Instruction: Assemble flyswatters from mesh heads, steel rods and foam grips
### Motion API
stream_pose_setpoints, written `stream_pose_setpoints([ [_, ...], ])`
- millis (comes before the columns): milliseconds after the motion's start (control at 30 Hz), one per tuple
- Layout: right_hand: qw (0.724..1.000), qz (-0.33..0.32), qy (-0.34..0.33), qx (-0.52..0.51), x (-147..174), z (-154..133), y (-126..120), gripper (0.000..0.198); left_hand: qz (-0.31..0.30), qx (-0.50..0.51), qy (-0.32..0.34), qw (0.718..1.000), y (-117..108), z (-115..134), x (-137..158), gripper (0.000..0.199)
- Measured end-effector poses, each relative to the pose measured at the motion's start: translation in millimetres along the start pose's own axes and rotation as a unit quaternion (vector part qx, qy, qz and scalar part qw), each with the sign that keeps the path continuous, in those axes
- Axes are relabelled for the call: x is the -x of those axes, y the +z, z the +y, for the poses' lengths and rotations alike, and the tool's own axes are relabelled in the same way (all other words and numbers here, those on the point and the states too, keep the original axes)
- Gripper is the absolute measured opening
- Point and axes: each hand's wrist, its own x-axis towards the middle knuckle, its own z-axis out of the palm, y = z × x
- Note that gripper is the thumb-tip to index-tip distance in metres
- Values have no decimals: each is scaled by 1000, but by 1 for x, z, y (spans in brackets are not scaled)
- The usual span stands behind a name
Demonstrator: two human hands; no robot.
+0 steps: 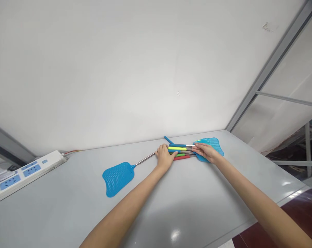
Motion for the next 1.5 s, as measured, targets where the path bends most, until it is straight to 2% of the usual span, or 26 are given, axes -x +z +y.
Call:
stream_pose_setpoints([
  [167,1000,6,1,8,0,2,-1,10,-2,25,34,999,-2,-6,1,30],
  [367,1000,11,-7,-1,0,-2,-1,10,9,19,28,999,-1,-4,1,38],
  [733,998,22,-33,-44,1,1,-18,17,11,20,32,999,2,-1,5,41],
  [1200,998,20,-30,-49,4,5,-17,12,1,35,31,999,4,-4,9,51],
  [1367,999,18,-31,-35,4,6,-16,14,-1,72,36,997,-7,-4,11,53],
  [1500,999,15,-48,0,5,4,-11,14,11,69,41,997,-30,-24,24,44],
])
